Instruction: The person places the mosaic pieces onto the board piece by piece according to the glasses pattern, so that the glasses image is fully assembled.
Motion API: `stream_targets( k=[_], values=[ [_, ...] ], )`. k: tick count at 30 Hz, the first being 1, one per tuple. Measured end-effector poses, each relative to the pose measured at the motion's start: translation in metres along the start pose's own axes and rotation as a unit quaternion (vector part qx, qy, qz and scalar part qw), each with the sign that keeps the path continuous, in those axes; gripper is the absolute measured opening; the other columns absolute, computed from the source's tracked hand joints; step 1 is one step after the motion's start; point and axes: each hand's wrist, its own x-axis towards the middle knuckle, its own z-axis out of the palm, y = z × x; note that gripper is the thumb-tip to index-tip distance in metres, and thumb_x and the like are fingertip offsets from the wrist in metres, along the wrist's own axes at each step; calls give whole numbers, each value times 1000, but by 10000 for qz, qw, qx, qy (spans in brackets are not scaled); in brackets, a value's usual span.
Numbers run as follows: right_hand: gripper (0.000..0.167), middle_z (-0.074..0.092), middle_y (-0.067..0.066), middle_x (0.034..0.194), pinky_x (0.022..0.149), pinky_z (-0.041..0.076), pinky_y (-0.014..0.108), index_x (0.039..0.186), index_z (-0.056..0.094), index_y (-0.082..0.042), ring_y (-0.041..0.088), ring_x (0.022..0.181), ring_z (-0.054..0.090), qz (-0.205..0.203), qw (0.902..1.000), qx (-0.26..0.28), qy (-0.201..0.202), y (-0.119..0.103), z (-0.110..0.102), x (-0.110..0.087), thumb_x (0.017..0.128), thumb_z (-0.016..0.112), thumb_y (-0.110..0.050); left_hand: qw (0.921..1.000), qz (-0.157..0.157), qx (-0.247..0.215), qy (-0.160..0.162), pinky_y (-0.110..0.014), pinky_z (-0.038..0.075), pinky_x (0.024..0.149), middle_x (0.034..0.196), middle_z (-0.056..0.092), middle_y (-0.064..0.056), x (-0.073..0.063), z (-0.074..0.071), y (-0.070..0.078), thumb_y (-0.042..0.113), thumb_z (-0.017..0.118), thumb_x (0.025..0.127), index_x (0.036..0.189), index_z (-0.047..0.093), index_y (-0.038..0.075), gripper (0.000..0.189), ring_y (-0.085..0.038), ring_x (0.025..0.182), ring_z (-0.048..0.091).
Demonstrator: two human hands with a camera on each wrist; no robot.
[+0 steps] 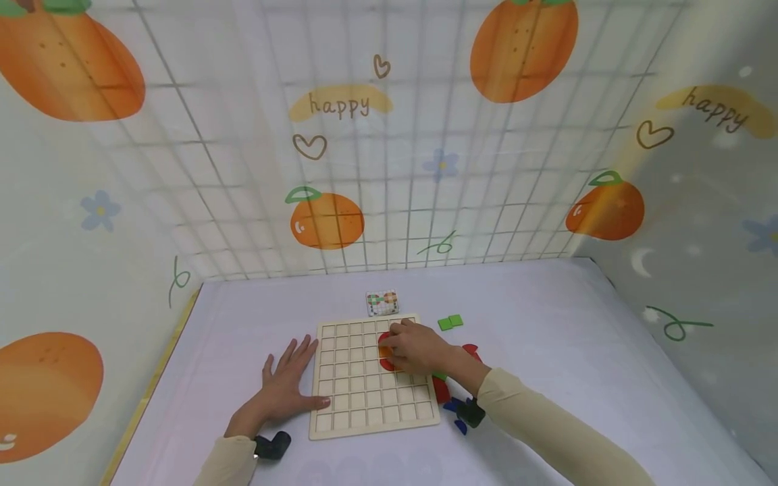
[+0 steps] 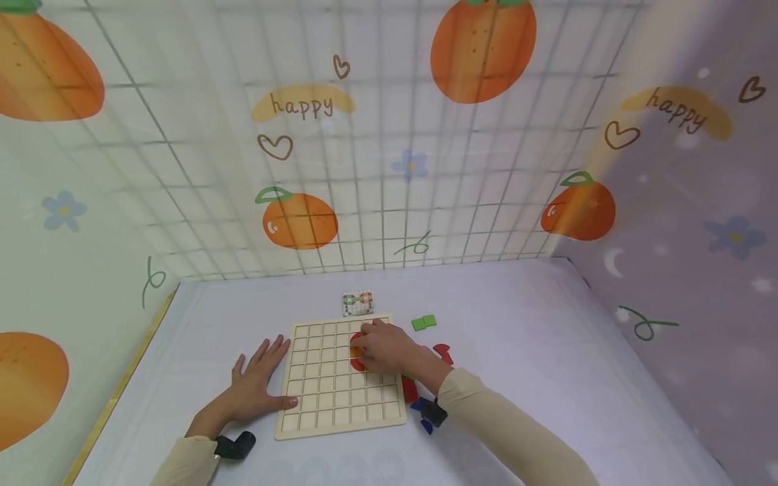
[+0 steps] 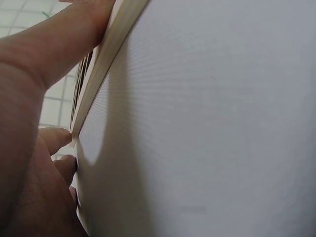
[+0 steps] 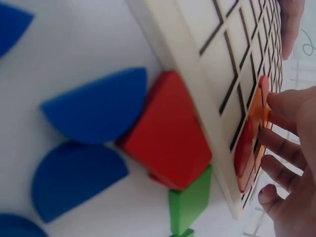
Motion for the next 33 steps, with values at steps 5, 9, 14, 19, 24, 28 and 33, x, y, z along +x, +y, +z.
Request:
stream_targets(
  k=[5, 9, 14, 19, 24, 28, 33],
  values=[
    [28, 59, -2, 92, 65, 42, 21, 119, 70, -14, 12, 78, 45, 244, 9987, 450, -41, 1, -2, -8, 93, 68, -24, 10000, 29, -4, -16, -67, -7, 110, 163, 14, -11, 0, 2, -2, 73, 74, 64, 158, 20, 14, 124, -36, 148, 3],
    [28, 59, -6, 94, 66, 44, 20, 119, 71, -19, 8, 80, 48, 567, 9959, 690, -162, 2, -6, -22, 94, 68, -30, 10000, 61, -22, 18, -67, -7, 110, 163, 14, -11, 1, 3, -2, 75, 74, 63, 158, 20, 14, 125, -36, 148, 4],
    [27, 62, -10, 99, 72, 50, 23, 116, 71, -22, 8, 87, 54, 1050, 9892, 944, -384, 0, -16, -49, 90, 73, -31, 10000, 50, 0, -21, -67, -8, 110, 163, 13, -11, 2, 3, -2, 76, 73, 63, 158, 19, 15, 125, -35, 148, 2],
    [13, 57, -16, 77, 61, 48, 21, 91, 71, -25, 5, 71, 53, 1339, 9804, 1344, -530, 0, -25, -83, 86, 77, -36, 10000, 3, 32, -28, -66, -8, 110, 163, 13, -11, 2, 2, -2, 76, 73, 63, 158, 19, 15, 126, -35, 148, 2],
    [21, 54, -16, 63, 52, 45, 21, 79, 66, -28, 2, 59, 50, 1478, 9625, 2029, -1031, -4, -27, -117, 79, 82, -40, 10000, -25, 5, -67, -67, -9, 110, 163, 13, -12, 1, 1, 0, 75, 74, 64, 158, 19, 14, 125, -36, 148, 2],
    [20, 56, -16, 66, 54, 47, 20, 83, 70, -27, 2, 61, 51, 1649, 9444, 2510, -1338, -11, -23, -134, 75, 86, -37, 10000, -29, 13, -63, -66, -9, 110, 163, 13, -12, 1, 1, -1, 73, 74, 64, 158, 19, 14, 124, -36, 148, 2],
    [14, 59, -16, 72, 59, 51, 20, 85, 72, -24, 2, 65, 53, 1720, 9310, 2953, -1283, -17, -15, -141, 79, 84, -20, 10000, -39, 62, -51, -67, -9, 110, 163, 13, -12, 1, 1, -1, 74, 74, 64, 158, 20, 13, 124, -36, 148, 2]
  ],
)
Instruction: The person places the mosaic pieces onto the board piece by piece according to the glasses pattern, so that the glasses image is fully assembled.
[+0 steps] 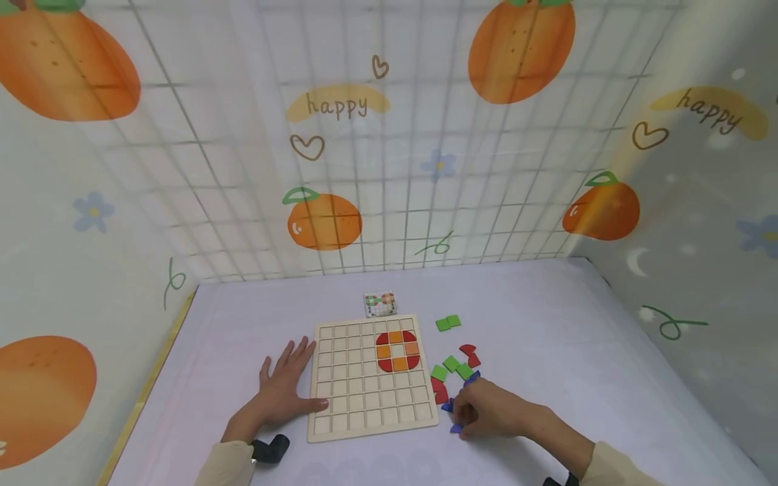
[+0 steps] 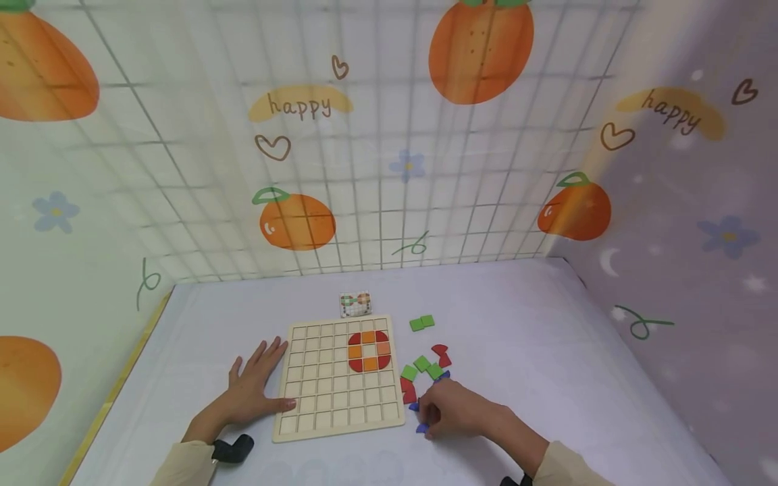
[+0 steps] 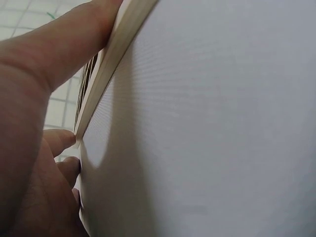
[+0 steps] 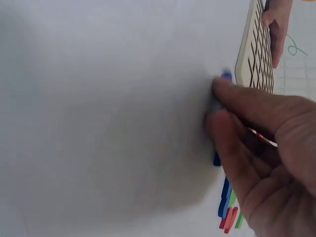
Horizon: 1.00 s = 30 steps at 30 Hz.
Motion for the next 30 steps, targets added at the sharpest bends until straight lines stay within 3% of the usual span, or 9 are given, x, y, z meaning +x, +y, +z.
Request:
stream_targets(
  k=[4, 10, 17, 21, 25, 30],
  values=[
    [17, 56, -16, 75, 61, 51, 20, 82, 70, -25, 2, 68, 53, 8, 9999, -104, 29, -1, 5, 1, 80, 82, -13, 10000, 13, -13, 21, -67, -8, 110, 163, 14, -13, 0, -1, 0, 73, 75, 64, 158, 20, 13, 124, -37, 148, 3],
    [17, 55, -16, 71, 60, 50, 19, 81, 68, -27, 1, 66, 51, -60, 9991, -392, -113, -7, 9, 5, 79, 83, -20, 9999, 44, -41, 129, -68, -6, 109, 162, 17, -15, 0, -1, 1, 71, 76, 64, 157, 24, 11, 123, -39, 147, 5],
    [17, 57, -17, 65, 58, 51, 18, 75, 68, -25, 1, 62, 52, -46, 9992, -243, -300, -17, 10, 3, 79, 83, -18, 10000, -1, -19, 55, -68, -7, 110, 162, 16, -14, -2, -4, 2, 74, 74, 64, 157, 22, 12, 124, -38, 148, 4],
    [14, 58, -16, 69, 58, 51, 18, 84, 71, -22, 1, 64, 52, -270, 9992, -24, -277, -21, 5, 3, 80, 81, -13, 10000, 15, 4, 47, -68, -7, 109, 162, 16, -14, -1, -3, 2, 75, 73, 64, 157, 22, 12, 124, -39, 148, 5],
    [15, 60, -15, 74, 59, 51, 20, 97, 74, -17, 3, 67, 54, -462, 9984, 277, 168, -22, -7, 11, 84, 77, -9, 10000, 5, 14, 31, -68, -7, 110, 162, 15, -14, 0, -2, 1, 75, 73, 64, 158, 22, 12, 124, -38, 148, 4],
    [9, 64, -11, 79, 58, 54, 23, 96, 74, -10, 10, 67, 57, -436, 9920, 338, 1135, -19, -19, 30, 87, 75, -8, 10000, 2, -58, 55, -68, -7, 109, 162, 16, -15, 0, -1, 1, 74, 74, 63, 157, 22, 12, 124, -39, 147, 4]
  ],
)
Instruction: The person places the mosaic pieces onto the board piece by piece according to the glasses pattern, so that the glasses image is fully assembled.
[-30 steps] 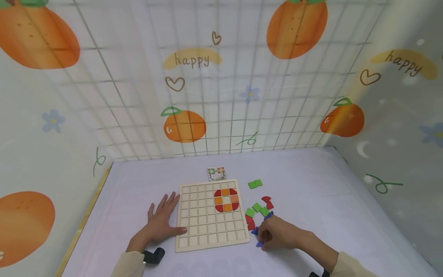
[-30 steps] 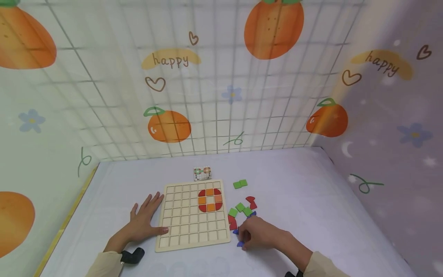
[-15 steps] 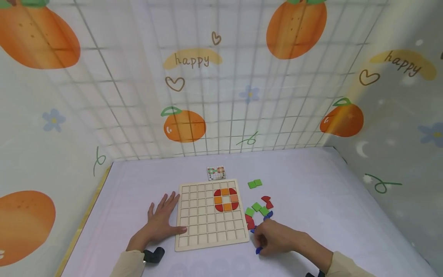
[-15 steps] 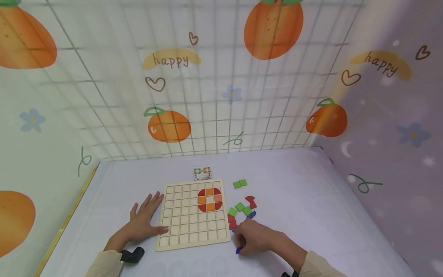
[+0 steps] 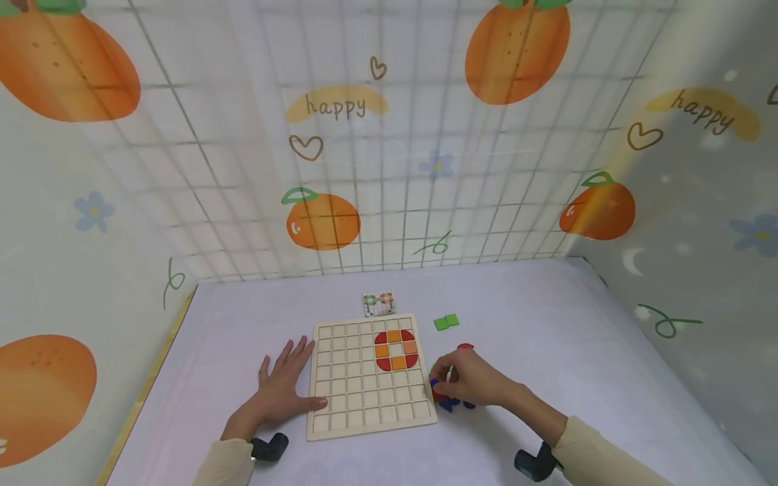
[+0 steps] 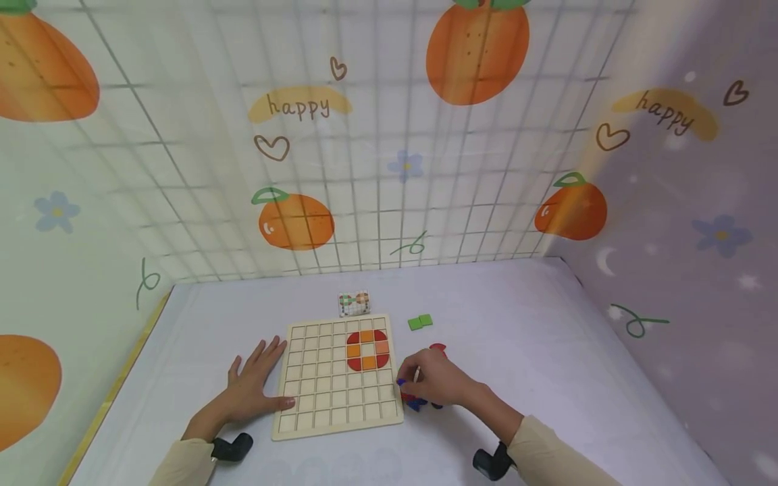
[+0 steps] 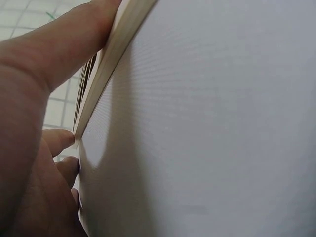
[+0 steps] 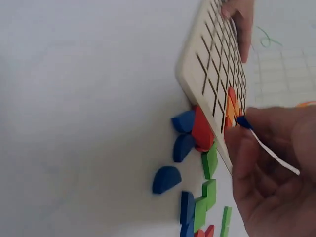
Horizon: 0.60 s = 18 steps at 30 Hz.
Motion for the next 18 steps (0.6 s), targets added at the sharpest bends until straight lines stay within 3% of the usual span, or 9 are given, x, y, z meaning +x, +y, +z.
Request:
stream_targets(
  k=[6, 12, 18],
  values=[
    [7, 65, -8, 82, 59, 55, 25, 93, 76, -8, 13, 68, 57, 501, 9953, 181, 809, 4, 9, 27, 86, 74, -8, 10000, 6, -19, -27, -68, -7, 109, 162, 15, -14, 0, 0, -1, 75, 73, 63, 158, 21, 12, 124, -38, 148, 4],
    [7, 64, -7, 72, 57, 54, 24, 86, 74, -8, 13, 66, 57, 719, 9909, 376, 1074, 5, 26, 41, 82, 79, -10, 10000, 11, 52, -35, -67, -8, 110, 163, 14, -12, 1, 4, -5, 76, 73, 63, 158, 21, 14, 125, -36, 148, 2],
    [12, 61, -9, 65, 52, 52, 22, 74, 71, -13, 11, 60, 55, 995, 9871, 27, 1250, 2, 38, 46, 81, 81, -14, 10000, 43, 23, -15, -66, -8, 110, 163, 14, -12, 1, 4, -5, 75, 73, 63, 158, 20, 14, 124, -35, 148, 3]
  ],
)
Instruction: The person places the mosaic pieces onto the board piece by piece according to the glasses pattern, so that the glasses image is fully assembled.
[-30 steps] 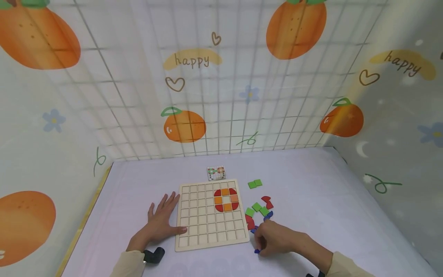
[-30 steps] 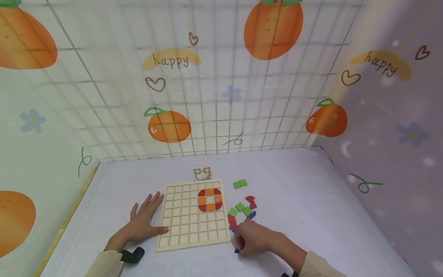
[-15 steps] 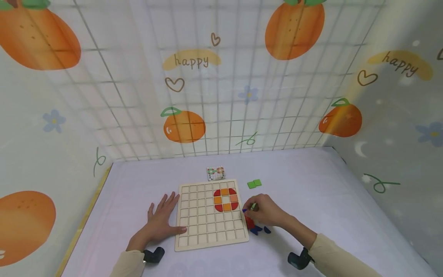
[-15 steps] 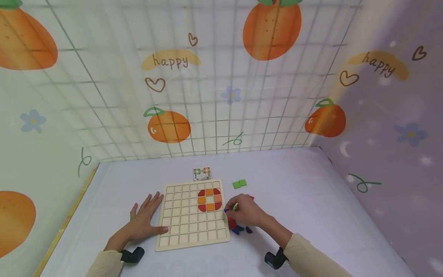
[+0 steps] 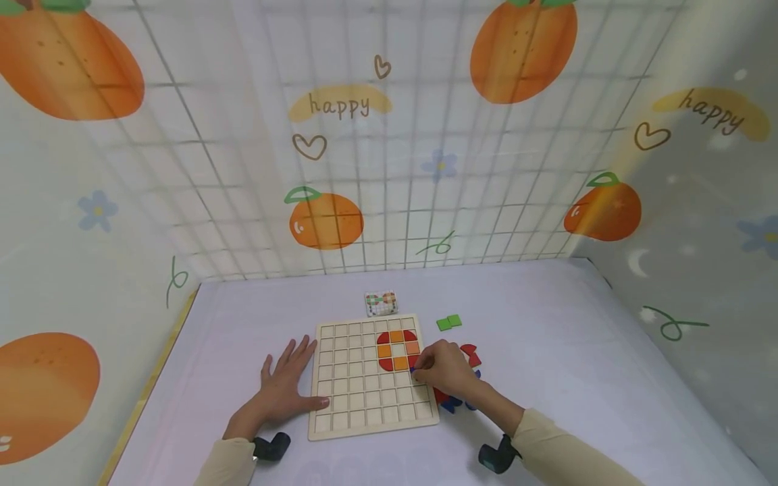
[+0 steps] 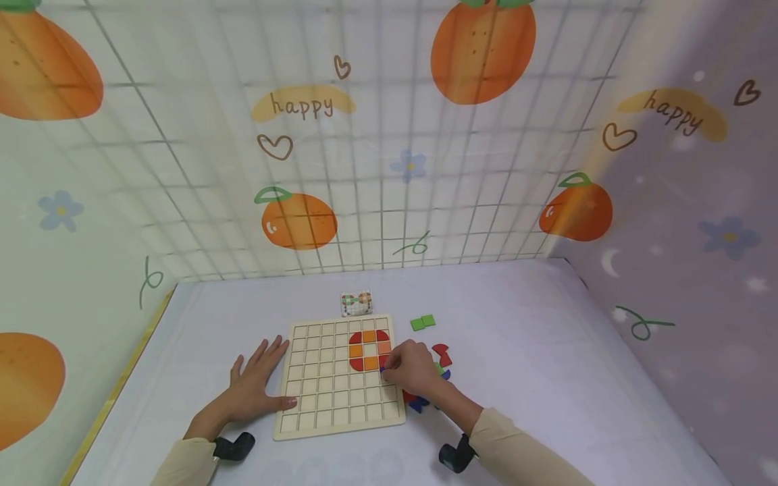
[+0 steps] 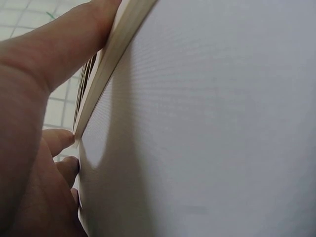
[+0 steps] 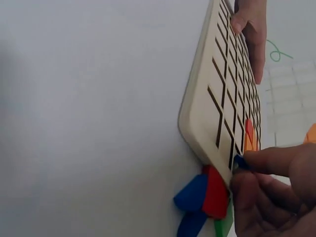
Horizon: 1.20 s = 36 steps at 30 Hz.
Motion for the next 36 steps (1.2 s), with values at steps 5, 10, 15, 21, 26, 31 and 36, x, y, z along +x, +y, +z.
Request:
stream_targets(
  k=[5, 10, 15, 21, 26, 31, 36],
  values=[
    [17, 58, -8, 60, 49, 50, 23, 69, 71, -13, 12, 59, 52, 87, 9995, -295, 101, -6, 2, -2, 81, 81, -17, 10000, -2, -19, 39, -67, -8, 110, 163, 15, -13, 0, -1, 1, 74, 74, 64, 158, 20, 14, 124, -37, 148, 3],
    [17, 57, -9, 58, 48, 49, 23, 70, 72, -13, 11, 56, 52, 134, 9993, -355, 21, -6, -1, -4, 84, 79, -19, 10000, -28, 20, 37, -67, -8, 110, 163, 15, -13, 0, 0, 0, 77, 72, 63, 158, 20, 14, 125, -37, 148, 3],
    [21, 54, -8, 53, 43, 45, 23, 65, 70, -15, 11, 49, 49, 242, 9987, -438, 51, -3, -1, -5, 83, 80, -22, 9999, -70, 93, -18, -67, -9, 110, 163, 13, -13, 1, 0, -1, 78, 71, 63, 158, 19, 15, 126, -36, 148, 2],
    [26, 52, -4, 50, 40, 41, 23, 61, 67, -17, 12, 47, 49, 641, 9963, -549, 176, -8, 3, -3, 82, 80, -25, 10000, -40, -10, 26, -67, -9, 110, 163, 14, -13, 0, -2, 0, 74, 74, 64, 158, 20, 14, 124, -37, 148, 2],
    [26, 53, -2, 51, 40, 39, 24, 61, 67, -16, 14, 48, 50, 988, 9927, -646, 241, -12, 5, -3, 81, 80, -27, 10000, -83, 4, -23, -67, -9, 110, 163, 13, -12, 0, -2, 0, 75, 73, 64, 158, 20, 14, 124, -37, 148, 2],
    [26, 53, -5, 51, 39, 40, 23, 63, 69, -17, 13, 48, 50, 984, 9913, -850, 181, -13, 6, -6, 81, 81, -31, 9999, -107, -32, -69, -67, -9, 109, 163, 13, -13, 1, 0, -1, 76, 73, 63, 158, 20, 15, 125, -37, 148, 2],
    [27, 51, -7, 48, 37, 40, 23, 62, 70, -18, 12, 45, 49, 779, 9907, -1093, 206, -15, 7, -7, 81, 81, -33, 9999, -85, 33, -48, -67, -9, 109, 163, 13, -12, 2, 1, -1, 78, 72, 62, 158, 19, 15, 126, -36, 148, 1]
  ],
)
